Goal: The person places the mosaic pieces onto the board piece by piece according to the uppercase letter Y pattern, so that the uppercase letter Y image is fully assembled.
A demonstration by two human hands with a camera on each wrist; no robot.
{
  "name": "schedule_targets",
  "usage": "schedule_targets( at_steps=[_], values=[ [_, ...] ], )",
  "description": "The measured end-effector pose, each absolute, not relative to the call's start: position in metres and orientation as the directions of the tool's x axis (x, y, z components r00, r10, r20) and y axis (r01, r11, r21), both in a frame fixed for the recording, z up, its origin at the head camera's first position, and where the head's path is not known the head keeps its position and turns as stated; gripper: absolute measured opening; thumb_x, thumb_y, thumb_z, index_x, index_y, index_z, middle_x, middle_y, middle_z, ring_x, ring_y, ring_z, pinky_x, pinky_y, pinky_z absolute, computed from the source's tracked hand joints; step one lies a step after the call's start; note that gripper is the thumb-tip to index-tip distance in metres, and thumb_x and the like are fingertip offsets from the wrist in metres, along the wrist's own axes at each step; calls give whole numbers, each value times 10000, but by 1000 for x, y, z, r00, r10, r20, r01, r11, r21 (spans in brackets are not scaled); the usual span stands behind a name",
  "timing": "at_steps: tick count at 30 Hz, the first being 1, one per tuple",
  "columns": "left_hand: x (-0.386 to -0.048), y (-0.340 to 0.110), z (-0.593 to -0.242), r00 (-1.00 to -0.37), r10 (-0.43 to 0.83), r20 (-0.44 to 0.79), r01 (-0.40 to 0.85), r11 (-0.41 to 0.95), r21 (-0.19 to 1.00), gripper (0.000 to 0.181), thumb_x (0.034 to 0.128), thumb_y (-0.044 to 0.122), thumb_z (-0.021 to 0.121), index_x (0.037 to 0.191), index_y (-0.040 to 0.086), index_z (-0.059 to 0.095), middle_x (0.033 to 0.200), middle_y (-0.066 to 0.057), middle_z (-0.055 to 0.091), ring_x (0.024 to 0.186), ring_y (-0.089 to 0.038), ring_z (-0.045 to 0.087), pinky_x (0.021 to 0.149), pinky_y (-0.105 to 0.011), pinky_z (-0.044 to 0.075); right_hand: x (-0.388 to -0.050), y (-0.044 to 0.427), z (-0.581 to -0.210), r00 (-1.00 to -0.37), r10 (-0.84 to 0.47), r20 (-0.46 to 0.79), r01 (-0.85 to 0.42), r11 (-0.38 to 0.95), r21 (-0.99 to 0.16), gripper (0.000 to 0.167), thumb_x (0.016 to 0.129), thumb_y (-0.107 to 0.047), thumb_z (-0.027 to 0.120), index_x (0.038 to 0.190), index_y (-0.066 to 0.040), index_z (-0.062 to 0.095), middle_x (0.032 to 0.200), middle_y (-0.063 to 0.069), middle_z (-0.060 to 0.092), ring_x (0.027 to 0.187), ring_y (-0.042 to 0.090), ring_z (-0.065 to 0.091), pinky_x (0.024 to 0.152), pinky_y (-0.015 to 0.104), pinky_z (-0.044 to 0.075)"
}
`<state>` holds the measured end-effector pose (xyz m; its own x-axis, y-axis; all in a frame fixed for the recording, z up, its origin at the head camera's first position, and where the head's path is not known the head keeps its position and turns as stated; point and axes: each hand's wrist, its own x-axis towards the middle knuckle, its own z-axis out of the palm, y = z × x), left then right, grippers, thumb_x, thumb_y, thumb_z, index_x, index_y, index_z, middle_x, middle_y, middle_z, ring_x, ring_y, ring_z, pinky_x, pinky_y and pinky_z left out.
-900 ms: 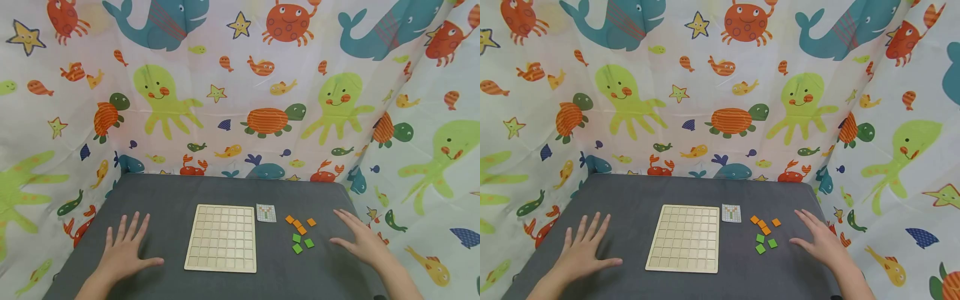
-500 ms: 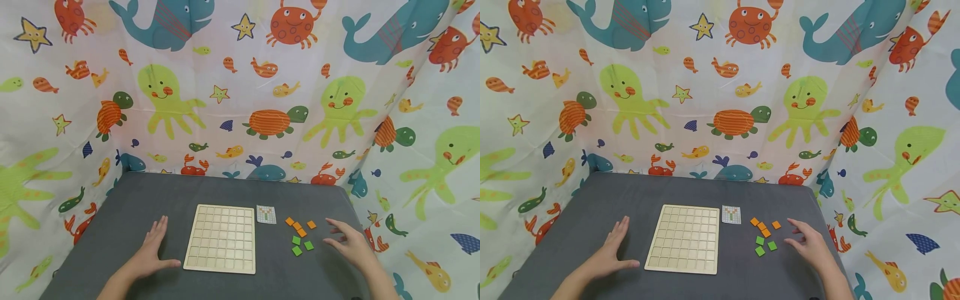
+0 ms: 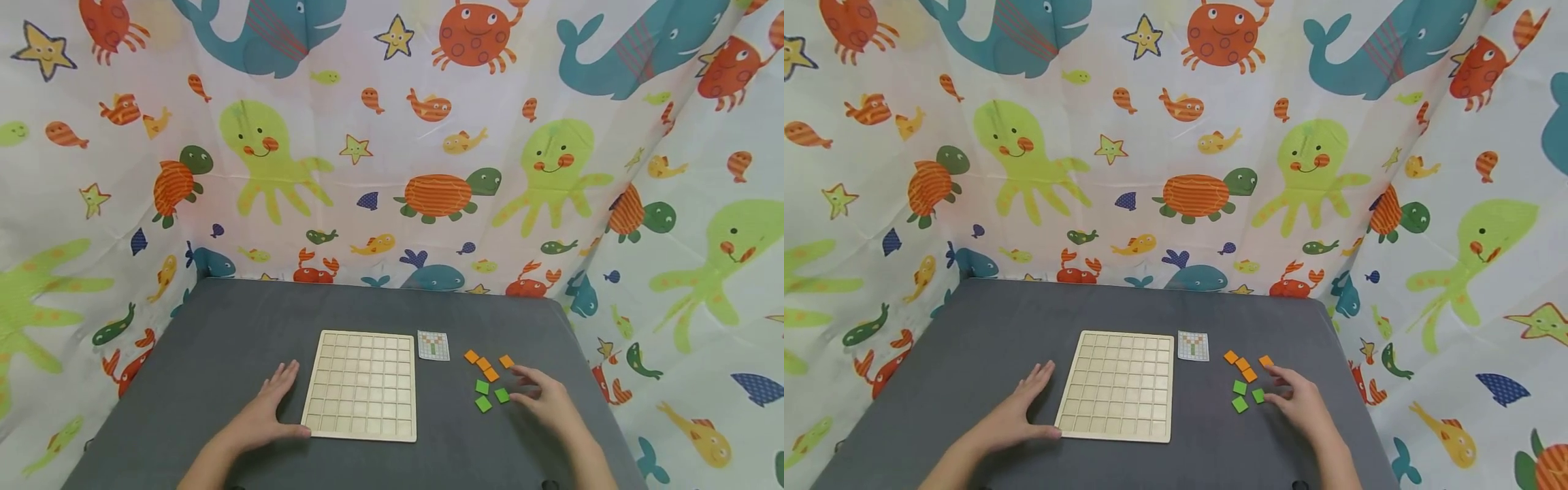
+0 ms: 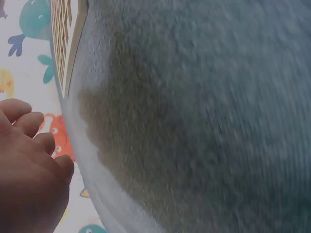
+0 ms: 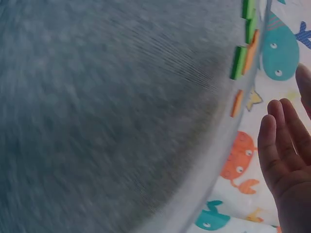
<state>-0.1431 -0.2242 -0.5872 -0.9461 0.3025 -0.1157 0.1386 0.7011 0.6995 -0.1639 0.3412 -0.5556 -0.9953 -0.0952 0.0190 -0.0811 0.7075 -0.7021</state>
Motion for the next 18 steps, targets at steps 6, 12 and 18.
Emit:
schedule_targets(
  at_steps=[6, 12, 18],
  values=[
    [-145, -218, -596, -941, 310, -137, 121, 685, 718, 1416, 599, 619, 900, 1638, 110, 85, 1705, -117, 94, 1569, -385, 22, 1214, -676, 79, -173, 343, -572, -990, -82, -112, 18, 726, -687, 574, 791, -109, 853, 1328, -88, 652, 1282, 154, 676, 1090, 310, 684, 851, 427, 603],
    [-144, -215, -603, -922, 366, -124, 169, 670, 723, 1380, 585, 588, 919, 1629, 97, 162, 1700, -107, 132, 1566, -396, 18, 1207, -690, 51, -180, 344, -582, -982, -89, -164, 35, 776, -630, 525, 728, -190, 904, 1219, -150, 722, 1183, 75, 704, 1042, 247, 677, 911, 535, 544],
    [-144, -211, -605, -920, 368, -138, 167, 685, 709, 1232, 625, 507, 924, 1592, 70, 298, 1682, -102, 213, 1556, -431, 47, 1200, -699, 45, -182, 343, -586, -983, -131, -128, -24, 785, -619, 424, 736, -141, 894, 1136, -183, 761, 1137, 28, 706, 939, 163, 643, 796, 377, 544]
  ],
)
